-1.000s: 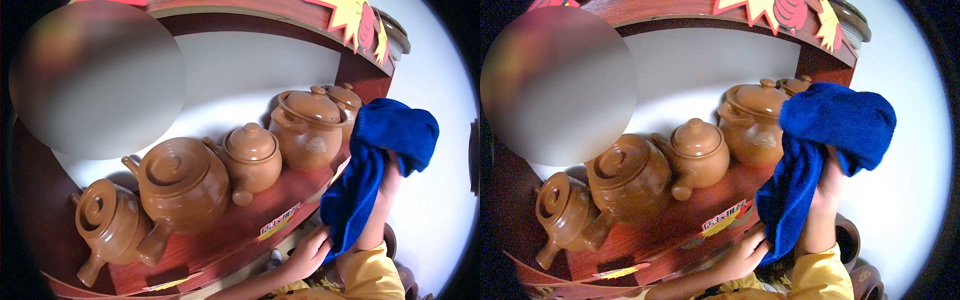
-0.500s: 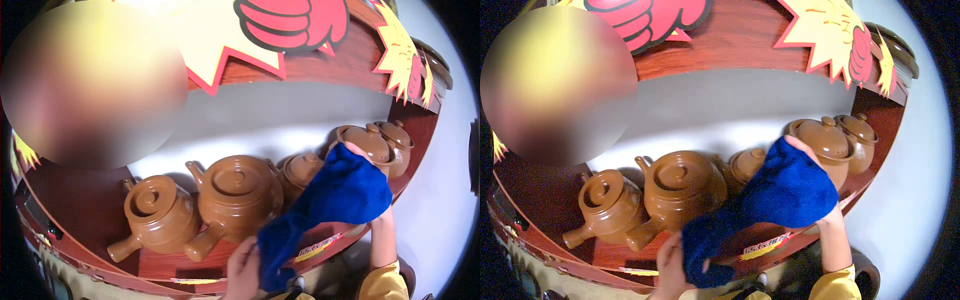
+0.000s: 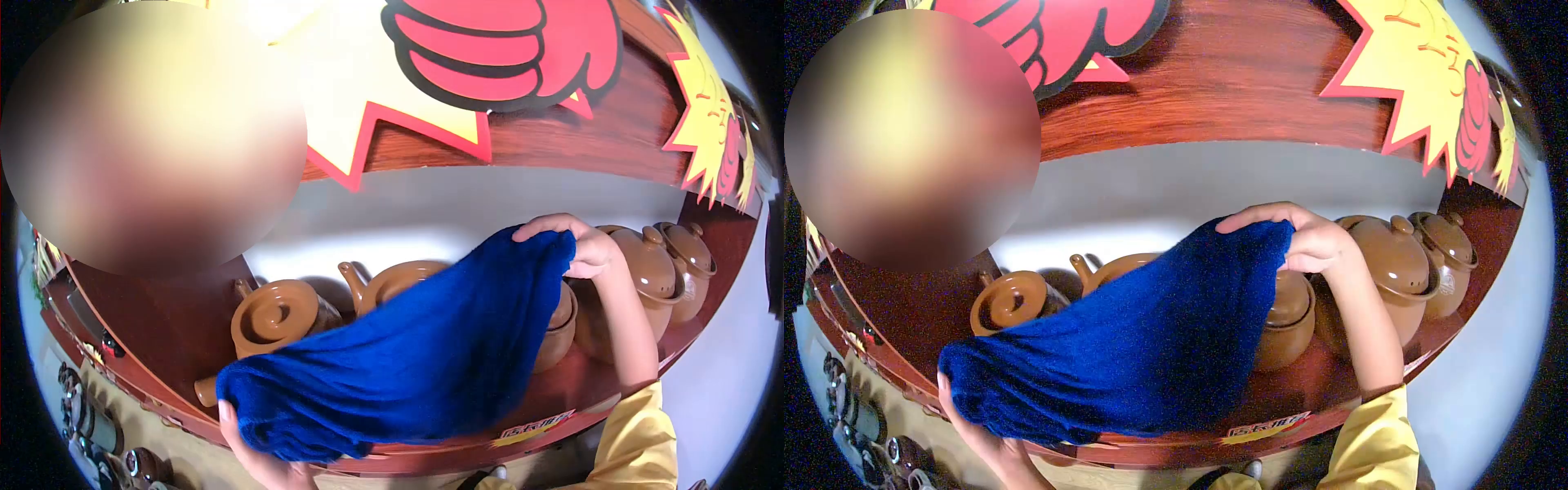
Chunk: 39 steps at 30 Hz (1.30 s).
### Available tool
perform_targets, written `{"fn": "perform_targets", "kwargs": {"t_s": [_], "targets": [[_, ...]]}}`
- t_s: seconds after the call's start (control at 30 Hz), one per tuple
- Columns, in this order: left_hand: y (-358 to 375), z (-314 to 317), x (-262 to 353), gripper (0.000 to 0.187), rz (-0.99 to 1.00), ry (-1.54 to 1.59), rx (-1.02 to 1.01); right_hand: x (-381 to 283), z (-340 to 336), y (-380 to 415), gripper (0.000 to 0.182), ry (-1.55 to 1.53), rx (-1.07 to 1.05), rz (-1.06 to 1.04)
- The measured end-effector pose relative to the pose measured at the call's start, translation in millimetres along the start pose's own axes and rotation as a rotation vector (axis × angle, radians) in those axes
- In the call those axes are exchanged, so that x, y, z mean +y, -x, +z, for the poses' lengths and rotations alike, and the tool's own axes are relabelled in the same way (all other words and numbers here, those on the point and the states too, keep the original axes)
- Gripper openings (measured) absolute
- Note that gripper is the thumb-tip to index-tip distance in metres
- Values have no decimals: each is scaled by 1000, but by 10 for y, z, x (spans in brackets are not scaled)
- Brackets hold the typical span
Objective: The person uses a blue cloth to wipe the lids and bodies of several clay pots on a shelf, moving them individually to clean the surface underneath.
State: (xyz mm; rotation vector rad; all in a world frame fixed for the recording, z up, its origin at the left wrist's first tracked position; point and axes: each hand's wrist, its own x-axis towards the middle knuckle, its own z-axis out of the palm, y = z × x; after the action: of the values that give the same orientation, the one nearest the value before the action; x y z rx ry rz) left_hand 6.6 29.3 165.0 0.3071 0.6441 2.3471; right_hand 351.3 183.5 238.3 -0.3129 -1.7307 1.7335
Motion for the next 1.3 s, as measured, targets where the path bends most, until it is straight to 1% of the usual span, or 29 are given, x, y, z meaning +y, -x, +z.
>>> {"fn": "perform_targets", "kwargs": {"t_s": [0.03,0.1,0.13,0.17,0.23,0.27,0.3,0.37,0.4,0.47,0.5,0.53,0.57,0.63,0.7,0.73,0.77,0.83,0.87,0.9,0.93,0.97,1.0,1.03,1.1,1.13,1.2,1.23,1.3], "targets": [[-13,21,5,35,108,13,155,-9,-20,-21,55,-3,-9,7],[-152,-150,113,34,-48,197,-251,-18,-45,-69,46,253,79,58],[-234,-182,113,34,26,217,-282,-70,97,-99,38,504,156,83],[-246,-214,78,34,34,218,-273,-127,229,-103,38,504,144,86],[-244,-202,38,30,165,174,-615,-168,406,-108,36,682,176,278],[-206,-217,63,25,167,64,-627,-100,346,-91,38,905,38,154],[-147,-220,-2,28,227,11,-504,14,281,-69,42,1278,-62,-44],[-159,-332,7,34,389,-276,-704,133,609,5,40,1709,250,22],[-149,-357,-45,36,399,-213,-716,193,674,13,40,1708,251,23],[-102,-408,-58,41,422,-230,-719,271,752,11,37,2140,290,10],[-55,-445,-53,42,412,-253,-734,298,777,-7,37,2138,286,20],[-17,-481,8,28,386,-279,-829,331,805,-16,38,2063,253,71],[-6,-505,-7,40,418,-341,-864,358,821,-12,40,1989,223,121],[51,-429,-108,38,466,-107,-943,377,740,-18,46,2012,147,167],[84,-435,-170,37,580,10,-994,270,658,-66,44,1356,84,391],[122,-387,-197,37,631,107,-1016,176,671,-115,47,1158,197,485],[138,-324,-218,38,682,204,-1034,211,705,-140,47,1164,198,491],[147,-260,-226,36,798,263,-1013,406,762,-207,54,521,548,-54],[155,-227,-224,36,829,299,-991,517,725,-263,59,463,556,-242],[157,-175,-226,36,862,333,-970,599,702,-342,59,464,558,-242],[170,-107,-241,36,868,365,-942,671,693,-433,59,821,662,-420],[165,-65,-279,36,842,400,-953,641,741,-511,59,1110,636,-500],[103,-43,-314,36,762,375,-1068,611,791,-588,58,1392,638,-600],[43,-41,-353,36,682,348,-1178,590,771,-724,55,1393,534,-541],[207,-29,-540,36,496,317,-1047,780,728,-928,41,1258,415,-314],[159,-90,-584,35,486,223,-1116,837,702,-963,41,1256,410,-321],[230,-151,-677,33,481,187,-1052,884,710,-1043,30,1303,176,-119],[233,-178,-697,32,477,188,-1036,843,742,-1061,30,1305,173,-124],[226,-223,-680,32,484,181,-1030,738,834,-1069,28,1402,139,151]]}}
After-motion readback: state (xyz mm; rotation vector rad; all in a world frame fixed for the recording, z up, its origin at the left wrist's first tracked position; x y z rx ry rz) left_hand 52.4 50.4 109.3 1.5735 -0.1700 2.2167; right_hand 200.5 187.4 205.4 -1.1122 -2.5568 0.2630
